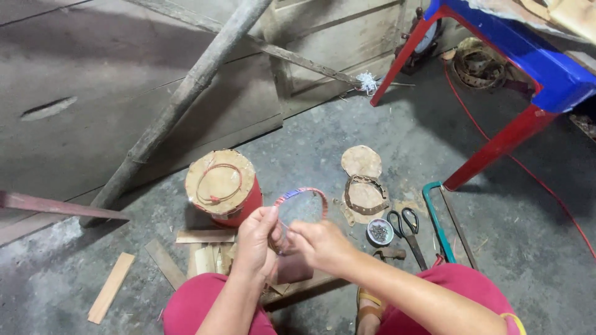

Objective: Wrapping a small circular hoop with colorful thread to decorate it.

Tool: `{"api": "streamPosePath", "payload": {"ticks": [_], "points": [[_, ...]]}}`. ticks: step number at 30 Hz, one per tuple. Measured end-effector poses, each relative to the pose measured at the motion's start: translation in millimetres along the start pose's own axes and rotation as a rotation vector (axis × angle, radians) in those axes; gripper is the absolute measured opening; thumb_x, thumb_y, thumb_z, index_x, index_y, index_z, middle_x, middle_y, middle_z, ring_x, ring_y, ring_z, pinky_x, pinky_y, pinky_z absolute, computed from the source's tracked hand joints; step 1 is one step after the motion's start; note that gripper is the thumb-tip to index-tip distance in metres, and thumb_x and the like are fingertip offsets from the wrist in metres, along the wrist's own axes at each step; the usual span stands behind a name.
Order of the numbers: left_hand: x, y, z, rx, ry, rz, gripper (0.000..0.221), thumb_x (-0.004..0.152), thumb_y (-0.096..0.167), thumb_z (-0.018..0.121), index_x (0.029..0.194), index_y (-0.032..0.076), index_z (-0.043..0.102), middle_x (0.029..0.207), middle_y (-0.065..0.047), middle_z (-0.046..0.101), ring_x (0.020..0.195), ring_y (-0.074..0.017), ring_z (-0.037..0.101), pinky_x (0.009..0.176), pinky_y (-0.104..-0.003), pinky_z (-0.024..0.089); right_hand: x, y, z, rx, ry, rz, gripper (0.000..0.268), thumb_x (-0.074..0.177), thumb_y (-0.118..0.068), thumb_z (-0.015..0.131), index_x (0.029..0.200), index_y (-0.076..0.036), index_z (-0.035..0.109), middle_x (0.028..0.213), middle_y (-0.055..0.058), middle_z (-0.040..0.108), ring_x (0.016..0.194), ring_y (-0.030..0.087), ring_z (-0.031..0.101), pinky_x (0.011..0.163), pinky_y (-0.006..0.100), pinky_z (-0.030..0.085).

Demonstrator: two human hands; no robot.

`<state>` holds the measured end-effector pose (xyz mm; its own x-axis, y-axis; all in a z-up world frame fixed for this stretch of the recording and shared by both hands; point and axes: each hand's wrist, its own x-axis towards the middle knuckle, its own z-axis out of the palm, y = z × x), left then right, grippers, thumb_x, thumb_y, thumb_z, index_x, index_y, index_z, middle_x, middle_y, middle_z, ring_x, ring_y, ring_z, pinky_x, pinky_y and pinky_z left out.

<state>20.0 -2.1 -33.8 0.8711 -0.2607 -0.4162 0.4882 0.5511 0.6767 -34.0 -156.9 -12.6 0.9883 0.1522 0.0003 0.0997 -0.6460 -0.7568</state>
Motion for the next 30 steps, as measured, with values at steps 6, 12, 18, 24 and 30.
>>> {"api": "streamPosePath", "payload": {"ticks": [6, 12, 18, 24, 30], "points": [[-14.8, -0.8, -1.3, 0.704, -0.402, 0.163, 0.05, 0.101, 0.051, 0.049, 0.08, 0.01, 0.069, 0.046, -0.002, 0.053, 0.037, -0.012, 0.05, 0.034, -0.024, 0.04, -0.4, -13.1, -48.5, 0.58, -0.1, -0.15, 0.03, 0.106, -0.031, 0.049, 0.095, -0.008, 0.065, 0.109, 0.007, 0.051, 0.06, 0.009, 0.062, 0.049, 0.018, 0.055], [-31.0, 5.6, 4.6, 0.406, -0.63, 0.087, 0.021, 0.107, 0.026, 0.044, 0.11, 0.007, 0.052, 0.065, 0.0, 0.039, 0.054, -0.0105, 0.037, 0.048, -0.024, 0.036, -2.1, -24.6, -65.4, 1.099, -0.137, -0.117, 0.03, 0.106, -0.022, 0.048, 0.083, -0.006, 0.059, 0.12, 0.018, 0.059, 0.084, 0.015, 0.062, 0.063, 0.025, 0.053], [-40.6, 14.6, 15.9, 0.979, -0.305, 0.634, 0.015, 0.097, 0.019, 0.057, 0.094, 0.012, 0.069, 0.071, 0.003, 0.061, 0.063, -0.0111, 0.054, 0.059, -0.029, 0.044, -16.0, -50.5, -61.4, 0.889, -0.101, -0.207, 0.04, 0.106, -0.027, 0.045, 0.069, -0.011, 0.047, 0.079, 0.005, 0.045, 0.071, 0.018, 0.043, 0.068, 0.028, 0.038], [-40.9, 9.4, 18.1, 1.142, -0.195, 0.795, 0.012, 0.094, 0.021, 0.059, 0.095, 0.015, 0.07, 0.06, 0.002, 0.058, 0.049, -0.0163, 0.051, 0.048, -0.034, 0.042, -28.2, -48.1, -43.8, 0.797, 0.007, -0.242, 0.042, 0.105, -0.029, 0.047, 0.067, -0.012, 0.044, 0.075, 0.002, 0.044, 0.07, 0.016, 0.042, 0.066, 0.029, 0.035], [-39.7, 13.2, 22.7, 1.12, -0.251, 0.836, 0.009, 0.091, 0.017, 0.061, 0.09, 0.013, 0.07, 0.064, 0.0, 0.062, 0.053, -0.0156, 0.052, 0.053, -0.032, 0.045, -40.5, -52.4, -48.1, 0.643, 0.051, -0.217, 0.038, 0.107, -0.03, 0.045, 0.073, -0.012, 0.046, 0.079, 0.001, 0.044, 0.074, 0.016, 0.042, 0.07, 0.031, 0.036]]}}
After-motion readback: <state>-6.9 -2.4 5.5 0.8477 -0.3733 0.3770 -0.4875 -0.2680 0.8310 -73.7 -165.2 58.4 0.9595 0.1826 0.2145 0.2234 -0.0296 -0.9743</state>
